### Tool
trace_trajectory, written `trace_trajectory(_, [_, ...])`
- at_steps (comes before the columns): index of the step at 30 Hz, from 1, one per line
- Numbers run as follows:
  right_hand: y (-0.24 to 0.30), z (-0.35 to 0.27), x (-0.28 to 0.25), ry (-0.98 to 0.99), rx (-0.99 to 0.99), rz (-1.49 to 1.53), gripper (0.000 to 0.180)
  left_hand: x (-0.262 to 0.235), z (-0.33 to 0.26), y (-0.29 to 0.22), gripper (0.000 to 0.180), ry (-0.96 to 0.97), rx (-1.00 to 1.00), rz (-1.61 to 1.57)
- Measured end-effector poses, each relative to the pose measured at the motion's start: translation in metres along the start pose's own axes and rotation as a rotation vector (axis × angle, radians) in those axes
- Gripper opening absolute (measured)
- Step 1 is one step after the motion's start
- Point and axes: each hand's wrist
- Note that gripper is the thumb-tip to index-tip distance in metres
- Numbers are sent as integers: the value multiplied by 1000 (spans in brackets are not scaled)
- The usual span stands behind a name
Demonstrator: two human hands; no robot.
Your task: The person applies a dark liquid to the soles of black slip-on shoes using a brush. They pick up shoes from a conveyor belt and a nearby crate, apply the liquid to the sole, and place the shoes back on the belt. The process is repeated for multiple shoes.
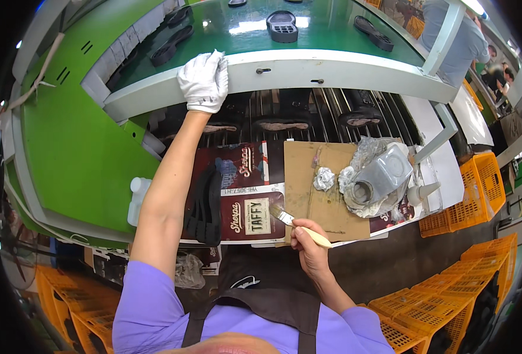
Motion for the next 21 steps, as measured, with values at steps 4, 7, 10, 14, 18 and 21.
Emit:
trace_trajectory(4, [-11,5,6,35,28,11,21,2,-1,0,17,-8,12,10])
trace_trajectory(7, [-15,5,7,58,28,56,21,-1,-1,1,19,6,15,26])
trace_trajectory(10, [-14,3,8,65,18,61,20,-1,-2,-1,20,16,7,35])
trace_trajectory(14, [-17,0,6,75,18,64,20,0,-2,0,20,20,13,34])
trace_trajectory(18, [-18,1,7,73,35,68,20,0,-2,0,22,21,17,48])
trace_trajectory(21, [-18,3,8,83,31,54,20,1,-2,-1,23,21,21,53])
Point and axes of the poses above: each hand's wrist, its own z-axis towards the middle knuckle, its own x-axis out of the palm, y = z × x, and after that the axes turned 12 degrees about y, right-handed
